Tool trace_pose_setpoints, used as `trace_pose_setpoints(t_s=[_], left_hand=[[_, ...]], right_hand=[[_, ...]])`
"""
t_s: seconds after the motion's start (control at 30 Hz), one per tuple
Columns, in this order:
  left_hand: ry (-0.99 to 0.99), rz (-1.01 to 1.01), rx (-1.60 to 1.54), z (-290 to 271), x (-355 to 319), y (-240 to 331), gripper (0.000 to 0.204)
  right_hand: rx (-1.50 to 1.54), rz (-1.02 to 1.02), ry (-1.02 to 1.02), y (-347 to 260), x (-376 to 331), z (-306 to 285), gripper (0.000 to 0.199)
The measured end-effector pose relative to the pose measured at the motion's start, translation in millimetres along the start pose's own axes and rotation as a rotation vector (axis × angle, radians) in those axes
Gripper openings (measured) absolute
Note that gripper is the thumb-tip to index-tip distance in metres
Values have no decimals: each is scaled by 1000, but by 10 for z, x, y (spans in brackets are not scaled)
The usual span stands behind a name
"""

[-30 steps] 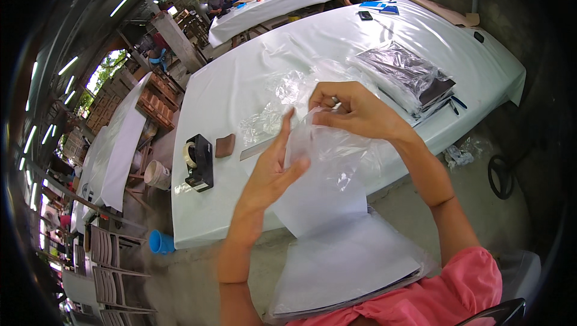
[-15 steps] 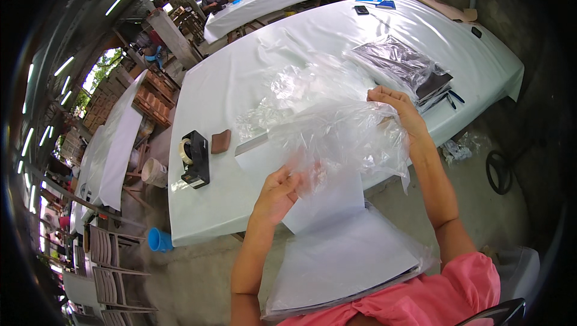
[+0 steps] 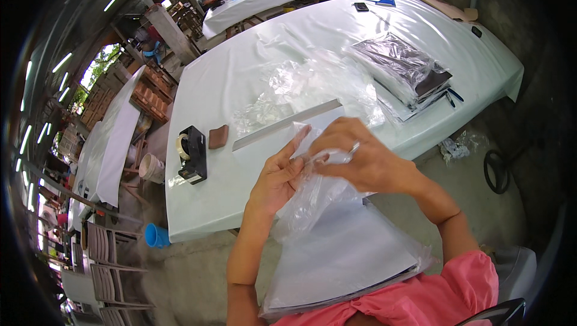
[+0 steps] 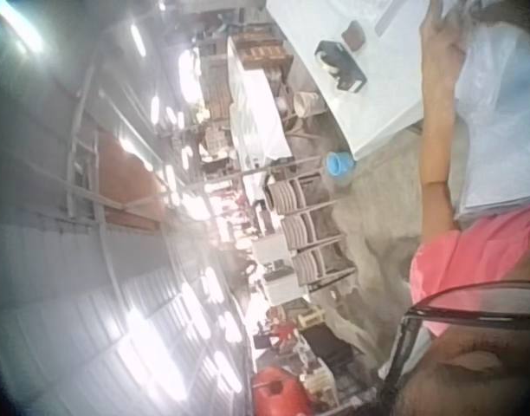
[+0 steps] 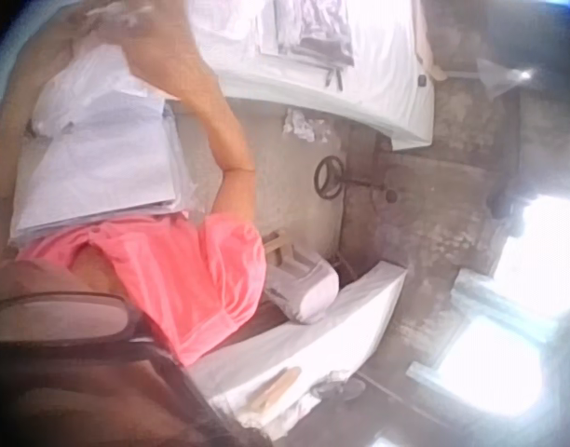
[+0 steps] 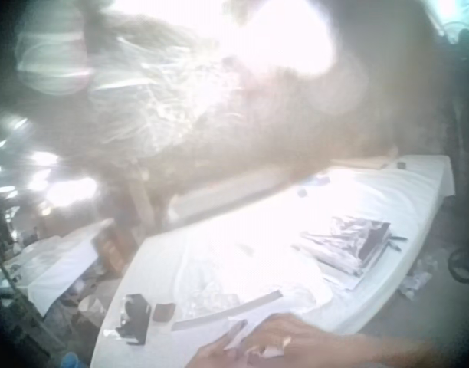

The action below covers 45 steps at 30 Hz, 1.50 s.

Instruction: The person wraps a large flat black object in a clear plastic sheet by folding the sheet over the item and tucking it in by hand.

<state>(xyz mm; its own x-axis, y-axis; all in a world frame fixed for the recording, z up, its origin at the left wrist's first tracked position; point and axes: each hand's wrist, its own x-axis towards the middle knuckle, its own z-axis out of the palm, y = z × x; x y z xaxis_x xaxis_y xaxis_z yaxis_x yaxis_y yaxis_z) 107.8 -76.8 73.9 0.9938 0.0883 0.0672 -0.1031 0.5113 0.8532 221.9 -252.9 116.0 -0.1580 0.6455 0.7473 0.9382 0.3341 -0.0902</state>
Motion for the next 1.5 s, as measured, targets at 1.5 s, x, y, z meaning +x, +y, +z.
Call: trace_pose_setpoints(t_s=[1.5], left_hand=[[27, 249, -309, -471, -939, -178, 29]], right_hand=[[2181, 1019, 149, 240, -566, 786, 26]])
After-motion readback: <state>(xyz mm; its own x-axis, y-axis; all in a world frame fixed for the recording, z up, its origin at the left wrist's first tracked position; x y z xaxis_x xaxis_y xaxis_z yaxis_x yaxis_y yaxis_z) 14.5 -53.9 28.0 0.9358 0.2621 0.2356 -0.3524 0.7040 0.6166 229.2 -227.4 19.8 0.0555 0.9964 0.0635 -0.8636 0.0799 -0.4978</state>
